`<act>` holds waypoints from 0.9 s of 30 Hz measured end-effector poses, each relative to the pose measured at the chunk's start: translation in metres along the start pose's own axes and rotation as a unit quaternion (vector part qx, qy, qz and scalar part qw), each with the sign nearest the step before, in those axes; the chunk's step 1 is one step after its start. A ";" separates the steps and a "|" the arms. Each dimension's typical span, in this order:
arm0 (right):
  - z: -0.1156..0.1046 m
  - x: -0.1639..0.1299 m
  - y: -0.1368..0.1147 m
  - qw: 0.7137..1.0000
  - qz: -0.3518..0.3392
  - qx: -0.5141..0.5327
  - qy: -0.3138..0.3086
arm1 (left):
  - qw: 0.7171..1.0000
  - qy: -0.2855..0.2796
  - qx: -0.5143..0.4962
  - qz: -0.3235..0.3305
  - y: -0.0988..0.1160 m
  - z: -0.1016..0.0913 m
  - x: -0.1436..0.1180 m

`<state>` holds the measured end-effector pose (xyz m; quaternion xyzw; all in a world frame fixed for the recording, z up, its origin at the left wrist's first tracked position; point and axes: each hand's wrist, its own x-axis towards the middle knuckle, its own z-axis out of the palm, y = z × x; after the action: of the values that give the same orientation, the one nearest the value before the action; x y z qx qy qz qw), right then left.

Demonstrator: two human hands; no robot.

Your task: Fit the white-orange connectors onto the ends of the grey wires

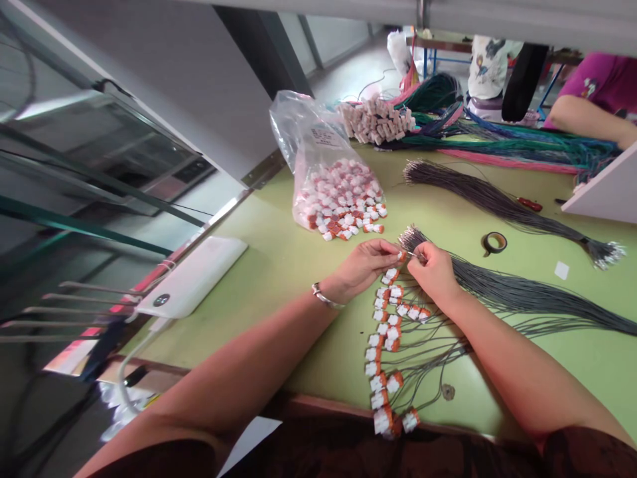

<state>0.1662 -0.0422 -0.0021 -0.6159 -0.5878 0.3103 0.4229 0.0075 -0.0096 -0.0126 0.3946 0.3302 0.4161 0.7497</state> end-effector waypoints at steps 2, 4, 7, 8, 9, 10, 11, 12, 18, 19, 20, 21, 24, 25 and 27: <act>0.001 0.000 0.001 1.000 -0.007 -0.009 -0.002 | 0.999 -0.012 0.037 0.033 -0.001 0.002 0.000; 0.001 0.000 0.000 1.000 -0.005 -0.005 -0.007 | 0.997 -0.020 0.053 0.053 -0.001 0.004 0.000; 0.000 0.000 -0.001 0.999 0.017 0.025 -0.019 | 0.998 -0.015 0.035 0.045 -0.002 0.003 0.000; -0.001 0.000 -0.001 0.999 0.025 0.036 -0.022 | 0.999 -0.013 0.029 0.040 -0.002 0.003 0.000; -0.001 0.001 -0.002 0.998 0.031 0.045 -0.025 | 0.999 -0.011 0.023 0.034 -0.002 0.002 0.001; -0.002 0.001 -0.002 0.998 0.036 0.051 -0.027 | 0.999 -0.008 0.019 0.030 -0.001 0.001 0.001; -0.002 0.001 -0.002 0.997 0.039 0.054 -0.028 | 0.999 -0.007 0.016 0.026 -0.001 0.001 0.000; -0.002 0.001 -0.002 0.997 0.042 0.055 -0.030 | 1.000 -0.005 0.015 0.023 -0.001 0.000 0.000; 0.000 0.001 -0.001 0.998 0.044 0.045 -0.028 | 0.999 -0.003 0.021 0.027 -0.001 0.001 0.000; 0.001 0.001 0.000 0.998 0.040 0.038 -0.026 | 0.999 -0.005 0.023 0.029 -0.002 0.002 0.001; 0.002 0.001 0.000 0.999 0.036 0.030 -0.023 | 0.999 -0.007 0.025 0.032 -0.003 0.002 0.001; 0.003 0.002 0.001 0.999 0.031 0.022 -0.020 | 0.999 -0.008 0.028 0.035 -0.003 0.002 0.001; 0.003 0.002 0.001 1.000 0.024 0.011 -0.016 | 0.999 -0.008 0.034 0.035 -0.005 0.003 0.002; 0.003 0.003 0.001 0.999 0.025 0.014 -0.018 | 0.999 -0.009 0.036 0.032 -0.004 0.003 0.002; 0.001 0.003 -0.001 0.998 0.033 0.034 -0.030 | 0.998 -0.016 0.055 0.024 -0.001 0.002 0.000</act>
<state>0.1655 -0.0393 -0.0014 -0.6108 -0.5682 0.3626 0.4155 0.0098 -0.0101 -0.0123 0.4497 0.3309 0.4093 0.7216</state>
